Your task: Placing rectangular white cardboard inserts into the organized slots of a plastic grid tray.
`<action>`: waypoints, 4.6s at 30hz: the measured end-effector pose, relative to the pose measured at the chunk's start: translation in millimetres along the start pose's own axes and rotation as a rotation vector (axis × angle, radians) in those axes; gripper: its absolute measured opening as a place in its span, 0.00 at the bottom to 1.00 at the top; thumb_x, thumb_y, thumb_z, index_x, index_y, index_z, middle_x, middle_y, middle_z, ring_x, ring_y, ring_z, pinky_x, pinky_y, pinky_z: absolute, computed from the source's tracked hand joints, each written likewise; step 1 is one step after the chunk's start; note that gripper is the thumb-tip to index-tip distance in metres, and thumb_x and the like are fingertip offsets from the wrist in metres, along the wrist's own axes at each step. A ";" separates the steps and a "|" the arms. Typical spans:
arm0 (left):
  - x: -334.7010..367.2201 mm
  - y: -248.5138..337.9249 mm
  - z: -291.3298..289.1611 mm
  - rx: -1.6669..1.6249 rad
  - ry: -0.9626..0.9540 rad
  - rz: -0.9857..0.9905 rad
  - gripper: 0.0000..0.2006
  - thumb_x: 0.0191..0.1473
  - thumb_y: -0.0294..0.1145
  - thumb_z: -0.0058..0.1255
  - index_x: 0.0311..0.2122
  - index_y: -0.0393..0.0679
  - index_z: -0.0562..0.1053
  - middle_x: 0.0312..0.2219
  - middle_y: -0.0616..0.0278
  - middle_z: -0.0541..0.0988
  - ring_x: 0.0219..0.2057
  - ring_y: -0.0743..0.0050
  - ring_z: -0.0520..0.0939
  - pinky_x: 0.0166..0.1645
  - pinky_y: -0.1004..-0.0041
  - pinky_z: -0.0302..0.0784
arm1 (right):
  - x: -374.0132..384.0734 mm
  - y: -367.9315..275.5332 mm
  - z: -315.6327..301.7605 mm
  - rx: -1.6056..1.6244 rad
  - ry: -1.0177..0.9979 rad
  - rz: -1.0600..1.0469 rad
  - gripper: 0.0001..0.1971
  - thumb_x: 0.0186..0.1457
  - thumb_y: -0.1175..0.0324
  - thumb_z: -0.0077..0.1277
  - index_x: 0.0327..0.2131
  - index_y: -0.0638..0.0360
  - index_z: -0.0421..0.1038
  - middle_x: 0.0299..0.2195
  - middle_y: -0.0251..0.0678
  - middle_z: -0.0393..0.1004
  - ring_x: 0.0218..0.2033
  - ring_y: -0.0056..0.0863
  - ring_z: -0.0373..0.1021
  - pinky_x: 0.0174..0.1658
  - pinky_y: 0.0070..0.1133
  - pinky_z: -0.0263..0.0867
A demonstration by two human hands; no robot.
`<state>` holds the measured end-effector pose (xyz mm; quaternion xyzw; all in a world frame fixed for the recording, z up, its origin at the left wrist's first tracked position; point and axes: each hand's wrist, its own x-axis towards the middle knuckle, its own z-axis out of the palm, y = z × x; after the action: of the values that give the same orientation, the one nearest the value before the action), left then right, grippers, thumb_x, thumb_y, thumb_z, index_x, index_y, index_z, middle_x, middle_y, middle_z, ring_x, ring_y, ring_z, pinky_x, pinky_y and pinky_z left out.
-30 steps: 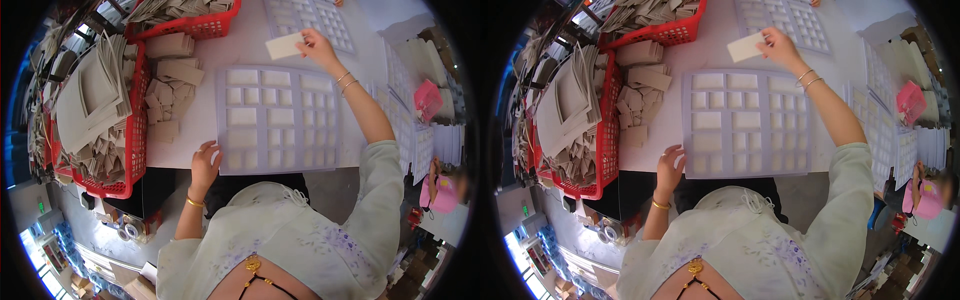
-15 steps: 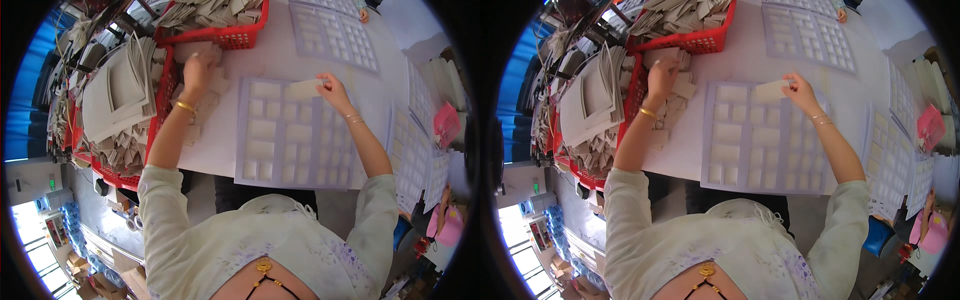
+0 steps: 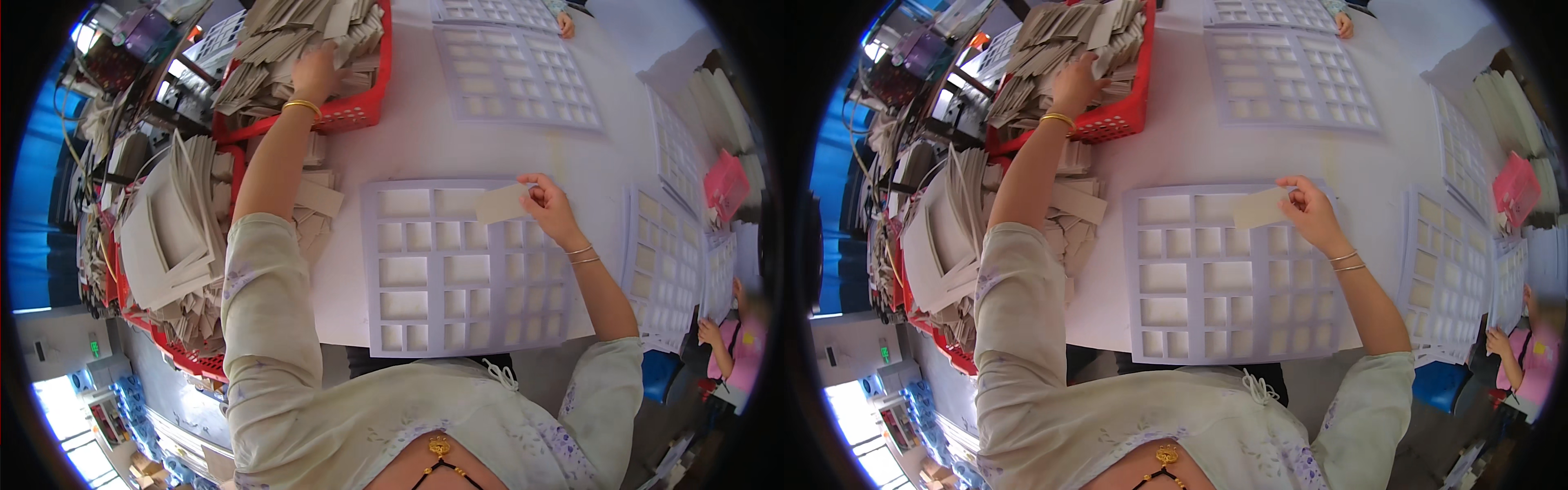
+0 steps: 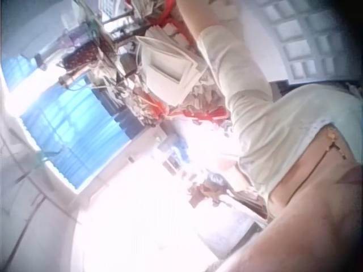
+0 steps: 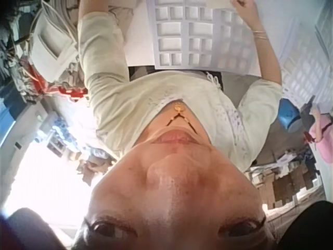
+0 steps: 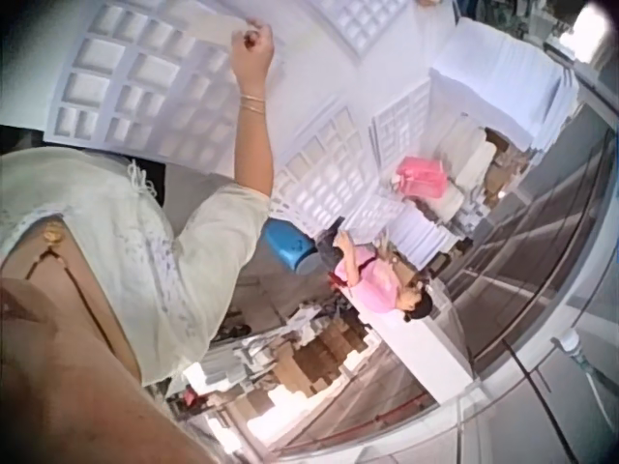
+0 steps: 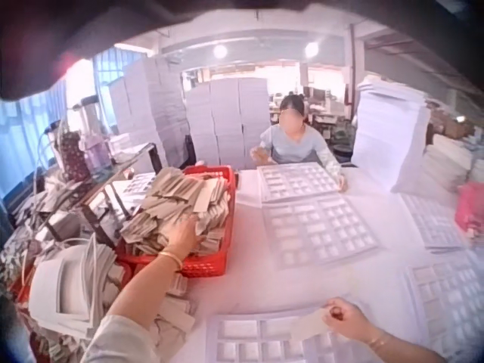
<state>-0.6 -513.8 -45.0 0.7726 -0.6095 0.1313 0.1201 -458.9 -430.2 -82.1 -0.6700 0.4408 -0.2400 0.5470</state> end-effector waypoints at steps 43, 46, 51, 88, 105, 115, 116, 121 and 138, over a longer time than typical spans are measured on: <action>-234.1 59.2 33.5 -1.052 -0.414 -0.238 0.11 0.48 0.22 0.50 0.39 0.35 0.70 0.23 0.57 0.76 0.18 0.73 0.79 0.20 0.75 0.74 | 34.9 53.3 70.2 -0.445 0.105 -0.216 0.17 0.45 0.73 0.55 0.42 0.61 0.70 0.34 0.40 0.67 0.28 0.32 0.69 0.37 0.26 0.67; -236.1 61.3 29.5 -0.972 -0.399 -0.170 0.12 0.46 0.23 0.51 0.39 0.37 0.71 0.28 0.54 0.75 0.21 0.68 0.80 0.25 0.71 0.76 | 30.5 51.6 70.6 -0.440 0.097 -0.216 0.17 0.46 0.73 0.54 0.42 0.61 0.70 0.36 0.41 0.67 0.29 0.32 0.70 0.37 0.26 0.67; -248.9 72.5 10.6 -0.638 -0.230 -0.057 0.12 0.44 0.24 0.53 0.37 0.42 0.74 0.33 0.53 0.75 0.33 0.54 0.77 0.35 0.62 0.75 | 15.3 26.1 71.8 -0.552 0.114 -0.214 0.12 0.47 0.75 0.50 0.39 0.59 0.71 0.38 0.36 0.68 0.34 0.34 0.70 0.39 0.27 0.67; -299.1 46.6 20.3 -0.741 -0.023 0.037 0.11 0.46 0.18 0.46 0.36 0.40 0.73 0.36 0.54 0.74 0.36 0.53 0.76 0.39 0.63 0.73 | 21.7 39.0 85.8 -1.077 0.084 -0.528 0.11 0.41 0.75 0.53 0.33 0.52 0.73 0.34 0.26 0.74 0.42 0.27 0.65 0.43 0.29 0.54; -293.1 60.5 12.0 -0.448 -0.086 0.143 0.18 0.43 0.17 0.47 0.40 0.46 0.76 0.41 0.60 0.72 0.37 0.61 0.76 0.40 0.64 0.73 | 18.7 22.7 146.2 -0.962 0.080 -0.691 0.09 0.47 0.69 0.53 0.34 0.49 0.77 0.40 0.32 0.70 0.43 0.27 0.63 0.45 0.29 0.53; -290.7 61.2 13.3 -0.455 -0.081 0.152 0.16 0.43 0.18 0.47 0.39 0.45 0.75 0.41 0.60 0.72 0.38 0.60 0.75 0.41 0.63 0.73 | 15.9 20.3 146.9 -0.986 0.071 -0.670 0.09 0.47 0.69 0.53 0.34 0.50 0.76 0.42 0.32 0.69 0.44 0.27 0.63 0.45 0.29 0.52; -289.0 61.5 12.7 -0.437 -0.076 0.167 0.16 0.44 0.18 0.47 0.40 0.45 0.75 0.41 0.60 0.72 0.39 0.59 0.75 0.43 0.62 0.72 | 16.4 20.0 146.8 -0.954 0.068 -0.677 0.09 0.47 0.70 0.52 0.35 0.51 0.75 0.42 0.32 0.69 0.44 0.27 0.63 0.45 0.29 0.53; -285.2 64.9 11.0 -0.423 -0.048 0.146 0.15 0.44 0.20 0.46 0.40 0.44 0.72 0.42 0.58 0.72 0.44 0.54 0.72 0.48 0.59 0.67 | 26.1 17.5 140.9 -0.866 0.153 -0.633 0.12 0.46 0.73 0.50 0.38 0.53 0.72 0.43 0.31 0.68 0.45 0.28 0.63 0.45 0.29 0.53; -282.6 82.0 22.2 -0.340 -0.096 0.291 0.14 0.49 0.26 0.49 0.43 0.47 0.74 0.44 0.68 0.76 0.51 0.69 0.72 0.60 0.56 0.55 | 28.4 18.4 167.8 -0.993 0.077 -0.694 0.06 0.43 0.71 0.51 0.29 0.54 0.74 0.35 0.23 0.72 0.43 0.23 0.64 0.45 0.28 0.53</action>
<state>-142.1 -283.0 -162.5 0.6504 -0.7329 0.0057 0.1992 -316.0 -367.2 -152.0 -0.9407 0.2751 -0.1941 0.0425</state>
